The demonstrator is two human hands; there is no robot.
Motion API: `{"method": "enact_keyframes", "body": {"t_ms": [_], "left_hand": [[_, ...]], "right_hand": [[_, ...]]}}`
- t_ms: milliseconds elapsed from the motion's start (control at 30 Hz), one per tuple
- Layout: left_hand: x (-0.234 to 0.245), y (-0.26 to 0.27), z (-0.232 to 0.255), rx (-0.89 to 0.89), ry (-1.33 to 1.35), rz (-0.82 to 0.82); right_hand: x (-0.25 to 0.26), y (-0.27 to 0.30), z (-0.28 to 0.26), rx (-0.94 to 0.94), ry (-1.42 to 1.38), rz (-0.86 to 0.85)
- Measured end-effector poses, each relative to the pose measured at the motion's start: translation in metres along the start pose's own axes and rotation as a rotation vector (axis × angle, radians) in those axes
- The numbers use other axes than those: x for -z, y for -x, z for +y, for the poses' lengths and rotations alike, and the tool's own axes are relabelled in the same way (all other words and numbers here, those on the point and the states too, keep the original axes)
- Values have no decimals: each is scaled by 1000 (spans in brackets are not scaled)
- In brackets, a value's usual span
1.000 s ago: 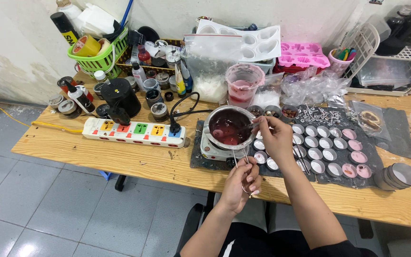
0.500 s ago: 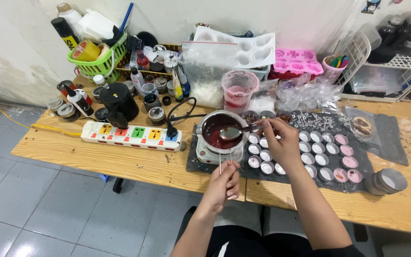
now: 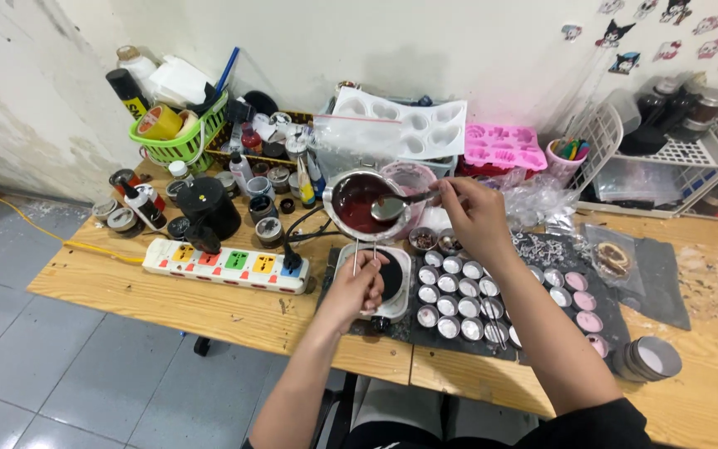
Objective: The person is pouring melted red wax into small metal containers with wicks using a spoon and a small pouring pot.
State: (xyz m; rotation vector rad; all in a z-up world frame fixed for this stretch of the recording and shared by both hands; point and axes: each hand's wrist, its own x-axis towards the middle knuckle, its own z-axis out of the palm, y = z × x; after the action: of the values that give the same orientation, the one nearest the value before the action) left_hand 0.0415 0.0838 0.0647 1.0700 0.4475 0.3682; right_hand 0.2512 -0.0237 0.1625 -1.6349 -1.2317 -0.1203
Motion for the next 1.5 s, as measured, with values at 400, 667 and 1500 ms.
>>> {"method": "enact_keyframes", "body": {"t_ms": [400, 667, 1500], "left_hand": [[20, -98, 20, -103, -233, 81], [21, -117, 27, -122, -450, 145], [0, -116, 52, -148, -825, 267]], "right_hand": [[-5, -55, 33, 29, -51, 38], [-6, -58, 42, 26, -55, 54], [-3, -57, 55, 42, -32, 113]]}}
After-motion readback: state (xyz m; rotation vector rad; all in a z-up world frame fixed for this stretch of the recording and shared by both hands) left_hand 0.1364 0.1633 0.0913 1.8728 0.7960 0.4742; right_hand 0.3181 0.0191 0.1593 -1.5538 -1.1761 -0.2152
